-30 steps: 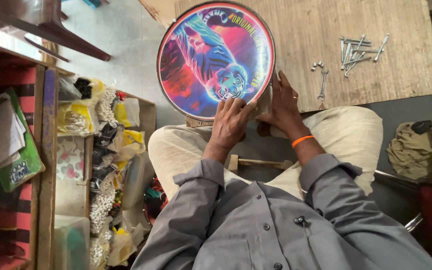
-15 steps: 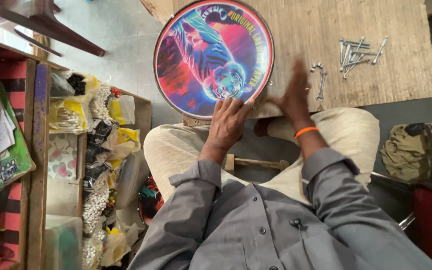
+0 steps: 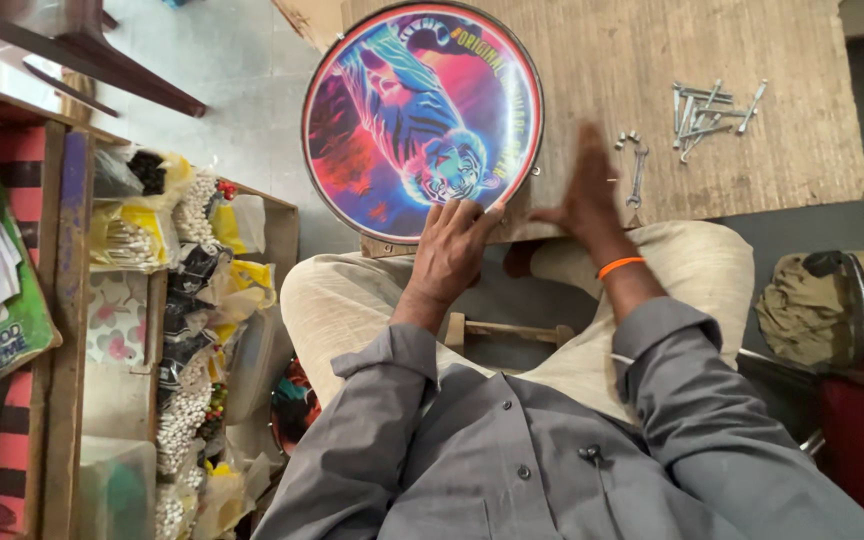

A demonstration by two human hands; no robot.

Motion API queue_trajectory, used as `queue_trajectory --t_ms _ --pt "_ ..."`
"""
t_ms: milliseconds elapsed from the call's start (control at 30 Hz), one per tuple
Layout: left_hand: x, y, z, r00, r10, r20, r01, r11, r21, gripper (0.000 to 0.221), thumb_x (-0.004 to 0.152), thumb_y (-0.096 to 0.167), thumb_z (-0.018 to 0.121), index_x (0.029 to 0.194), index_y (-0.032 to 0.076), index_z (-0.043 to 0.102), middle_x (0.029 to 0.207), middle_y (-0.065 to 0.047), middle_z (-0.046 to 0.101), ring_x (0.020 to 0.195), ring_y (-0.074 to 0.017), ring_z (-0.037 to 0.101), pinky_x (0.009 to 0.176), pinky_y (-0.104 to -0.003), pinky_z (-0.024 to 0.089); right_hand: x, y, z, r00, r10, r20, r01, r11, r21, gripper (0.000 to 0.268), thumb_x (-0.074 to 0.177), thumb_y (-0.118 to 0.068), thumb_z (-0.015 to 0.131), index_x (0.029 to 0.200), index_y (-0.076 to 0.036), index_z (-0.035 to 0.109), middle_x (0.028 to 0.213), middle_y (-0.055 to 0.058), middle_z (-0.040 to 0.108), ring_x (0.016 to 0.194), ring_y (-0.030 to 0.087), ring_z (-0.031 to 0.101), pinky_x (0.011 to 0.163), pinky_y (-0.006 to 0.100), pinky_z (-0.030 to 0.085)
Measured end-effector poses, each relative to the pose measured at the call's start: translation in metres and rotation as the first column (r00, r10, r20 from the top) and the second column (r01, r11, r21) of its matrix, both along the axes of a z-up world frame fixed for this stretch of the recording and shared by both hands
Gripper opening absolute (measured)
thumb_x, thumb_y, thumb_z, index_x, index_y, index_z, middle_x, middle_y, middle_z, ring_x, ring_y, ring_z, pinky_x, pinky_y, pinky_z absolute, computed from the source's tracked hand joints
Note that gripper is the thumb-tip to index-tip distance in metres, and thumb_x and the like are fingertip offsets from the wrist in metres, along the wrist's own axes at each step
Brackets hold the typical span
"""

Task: The person assembles a drum by placing a printed head onto the frame, inserting tension rods through the rim, and tightening them with a wrench. They handle the drum shell and pick up metal rods from the wooden surface.

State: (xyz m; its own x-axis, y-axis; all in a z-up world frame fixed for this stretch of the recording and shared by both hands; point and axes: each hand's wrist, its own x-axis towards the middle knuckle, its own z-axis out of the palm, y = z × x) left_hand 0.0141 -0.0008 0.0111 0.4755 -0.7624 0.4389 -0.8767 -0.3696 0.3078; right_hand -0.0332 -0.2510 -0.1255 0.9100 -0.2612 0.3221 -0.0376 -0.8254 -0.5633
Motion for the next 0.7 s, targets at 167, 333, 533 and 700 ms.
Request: queue_trajectory --t_ms 167,333,533,700 --pt "0.000 0.002 -0.002 1.000 -0.003 -0.019 0.003 1.000 -0.029 0.049 0.083 -0.001 0.064 0.131 0.010 0.065 0.100 -0.005 0.056 0.098 -0.0266 0.057 0.086 -0.041 0.044 -0.001 0.019 -0.001 1.000 0.012 -0.016 -0.011 0.999 0.050 0.149 0.063 -0.045 0.101 0.165 0.002 0.003 0.173 0.027 0.013 0.161 0.041 0.018 0.130 0.049 0.021" --pt "0.002 0.002 0.005 0.999 -0.016 -0.038 0.015 1.000 -0.026 0.052 0.077 0.000 0.066 0.128 0.011 0.065 0.099 -0.006 0.056 0.097 -0.0272 0.057 0.086 -0.041 0.044 -0.001 -0.001 0.011 0.994 -0.101 -0.046 0.109 0.954 0.279 0.153 0.053 -0.049 0.096 0.164 -0.001 0.001 0.169 0.027 0.012 0.152 0.041 0.028 0.125 0.048 0.030" --pt "-0.003 0.004 0.003 0.999 -0.005 -0.038 0.005 1.000 -0.002 0.053 0.077 0.000 0.066 0.129 0.010 0.066 0.097 -0.007 0.055 0.096 -0.0277 0.057 0.085 -0.041 0.044 -0.001 0.034 -0.004 0.990 -0.067 -0.125 0.084 0.987 0.136 0.155 0.058 -0.052 0.102 0.166 -0.004 0.003 0.168 0.025 0.014 0.149 0.042 0.025 0.117 0.055 0.026" --pt "0.001 0.000 0.007 1.000 -0.014 -0.022 0.014 1.000 -0.021 0.044 0.085 0.002 0.064 0.128 0.011 0.067 0.098 -0.005 0.056 0.095 -0.0262 0.057 0.085 -0.041 0.044 -0.004 -0.009 0.002 0.996 -0.079 0.036 0.074 0.989 0.128 0.160 0.056 -0.053 0.101 0.166 0.000 -0.001 0.171 0.029 0.009 0.159 0.045 0.016 0.127 0.058 0.025"
